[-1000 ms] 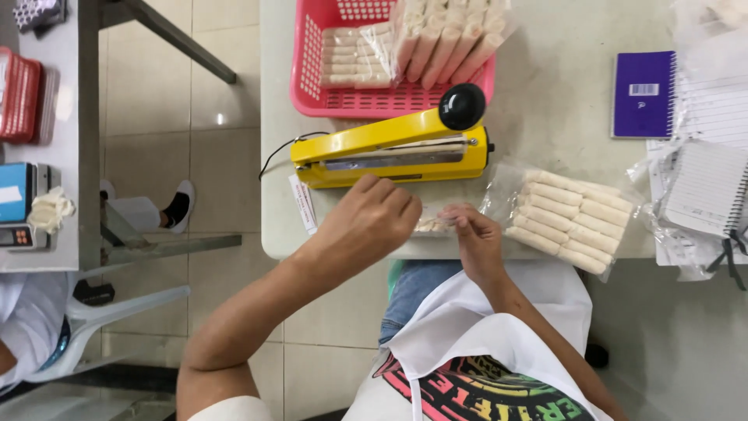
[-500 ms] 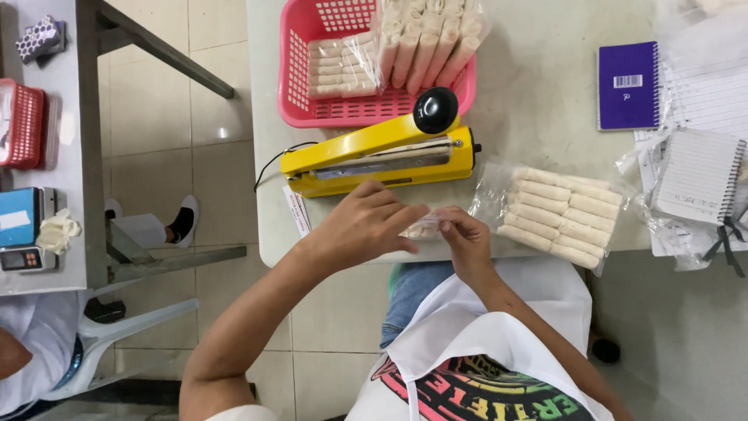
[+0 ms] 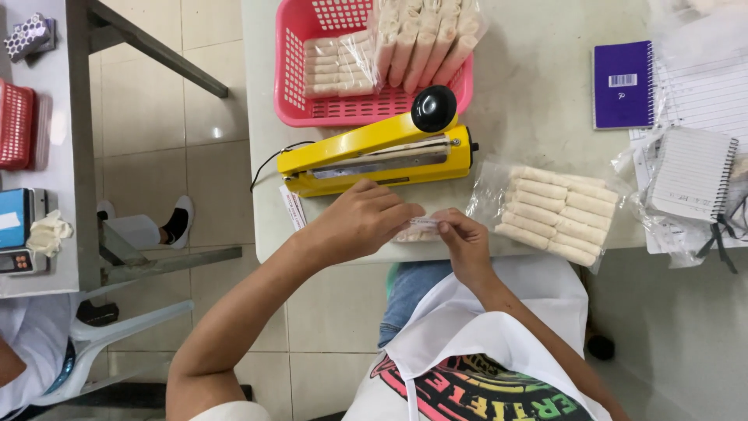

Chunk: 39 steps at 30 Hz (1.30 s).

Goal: The person seals bags of food products using a heat sealer, places a label in a small plastic bag, and organizes the sealed packages into a pink basket.

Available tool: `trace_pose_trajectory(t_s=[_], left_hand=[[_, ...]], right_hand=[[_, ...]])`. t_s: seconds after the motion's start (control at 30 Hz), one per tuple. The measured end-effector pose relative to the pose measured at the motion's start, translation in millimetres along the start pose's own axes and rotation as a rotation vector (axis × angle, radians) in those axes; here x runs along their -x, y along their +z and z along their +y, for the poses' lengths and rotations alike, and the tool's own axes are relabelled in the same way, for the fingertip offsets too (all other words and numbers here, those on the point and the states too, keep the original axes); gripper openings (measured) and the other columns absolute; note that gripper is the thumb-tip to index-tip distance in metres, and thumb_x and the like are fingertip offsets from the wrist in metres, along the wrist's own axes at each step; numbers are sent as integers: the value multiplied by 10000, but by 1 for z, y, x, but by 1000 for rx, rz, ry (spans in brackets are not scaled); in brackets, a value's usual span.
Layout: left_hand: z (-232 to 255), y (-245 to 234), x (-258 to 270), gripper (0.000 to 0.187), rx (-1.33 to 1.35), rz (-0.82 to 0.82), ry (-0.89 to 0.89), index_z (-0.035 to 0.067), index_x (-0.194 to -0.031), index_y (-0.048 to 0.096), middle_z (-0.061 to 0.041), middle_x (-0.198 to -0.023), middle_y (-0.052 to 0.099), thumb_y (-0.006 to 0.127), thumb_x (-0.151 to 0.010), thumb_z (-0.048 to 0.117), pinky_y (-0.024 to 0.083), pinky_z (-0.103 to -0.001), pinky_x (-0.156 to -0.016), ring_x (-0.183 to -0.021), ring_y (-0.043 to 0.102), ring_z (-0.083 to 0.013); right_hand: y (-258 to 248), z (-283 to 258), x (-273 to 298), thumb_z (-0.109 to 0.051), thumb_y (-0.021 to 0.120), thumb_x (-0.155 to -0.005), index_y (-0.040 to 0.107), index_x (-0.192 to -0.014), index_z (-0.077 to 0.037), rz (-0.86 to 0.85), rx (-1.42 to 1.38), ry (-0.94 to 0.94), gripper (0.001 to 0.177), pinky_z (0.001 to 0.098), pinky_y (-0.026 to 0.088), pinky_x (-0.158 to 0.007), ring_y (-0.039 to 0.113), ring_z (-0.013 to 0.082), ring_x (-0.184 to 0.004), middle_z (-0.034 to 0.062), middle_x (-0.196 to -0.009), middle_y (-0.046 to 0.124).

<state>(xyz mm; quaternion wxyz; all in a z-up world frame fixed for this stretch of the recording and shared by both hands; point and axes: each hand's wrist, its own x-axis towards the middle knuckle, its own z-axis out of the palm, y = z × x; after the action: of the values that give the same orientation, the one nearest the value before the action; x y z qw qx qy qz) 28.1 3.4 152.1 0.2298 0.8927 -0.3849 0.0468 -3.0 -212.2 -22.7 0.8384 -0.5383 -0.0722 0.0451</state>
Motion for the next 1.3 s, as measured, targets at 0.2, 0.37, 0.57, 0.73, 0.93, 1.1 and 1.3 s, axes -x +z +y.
trace_pose_trajectory(t_s=[0.2,0.37,0.57,0.73,0.93,1.1,1.3], left_hand=[[-8,-2,-7,98,-182,157,164,222,-864,697,31,-785,733,720,-956,248,461,-336,-869,-863,690,-156],[-3,9,-1,207,-165,198,173,193,-816,676,15,-745,705,675,-990,304,490,-336,-811,-819,663,-181],[0,23,19,594,-257,136,113,173,-939,669,-1,-876,606,428,-939,716,478,-388,-863,-890,592,-221],[-3,20,15,502,-385,113,162,154,-1024,621,2,-914,462,624,-855,627,461,-388,-885,-868,524,-224],[-6,20,7,190,-361,277,319,185,-921,643,9,-827,491,646,-1000,358,463,-366,-842,-774,544,-191],[-13,23,9,456,-323,131,261,174,-1025,653,-16,-920,558,484,-989,597,453,-413,-907,-841,578,-209],[-9,23,8,257,-279,130,232,194,-828,626,32,-747,479,564,-1025,347,417,-357,-762,-689,519,-186]], right_hand=[[7,-21,-5,-137,672,-1000,742,-973,26,-55,39,-8,179,292,491,-790,599,128,-835,115,-890,672],[6,-12,-2,-121,680,-993,723,-970,11,-18,19,-35,141,313,495,-789,608,145,-833,123,-914,691],[2,-5,-2,-107,680,-989,716,-956,28,-5,9,-39,144,300,485,-768,622,156,-836,144,-926,701],[6,-11,-3,-111,676,-993,709,-944,23,-9,0,-50,146,292,472,-752,600,146,-832,137,-927,694],[11,-19,-1,-113,683,-981,727,-927,46,-10,11,-28,174,296,482,-745,588,160,-781,129,-862,677],[11,-19,-3,-108,687,-981,717,-884,27,-5,-11,-28,168,313,480,-721,577,177,-762,129,-824,646],[8,-16,-10,-116,766,-923,735,-966,53,-17,94,-129,177,349,500,-766,645,202,-847,160,-900,714]])
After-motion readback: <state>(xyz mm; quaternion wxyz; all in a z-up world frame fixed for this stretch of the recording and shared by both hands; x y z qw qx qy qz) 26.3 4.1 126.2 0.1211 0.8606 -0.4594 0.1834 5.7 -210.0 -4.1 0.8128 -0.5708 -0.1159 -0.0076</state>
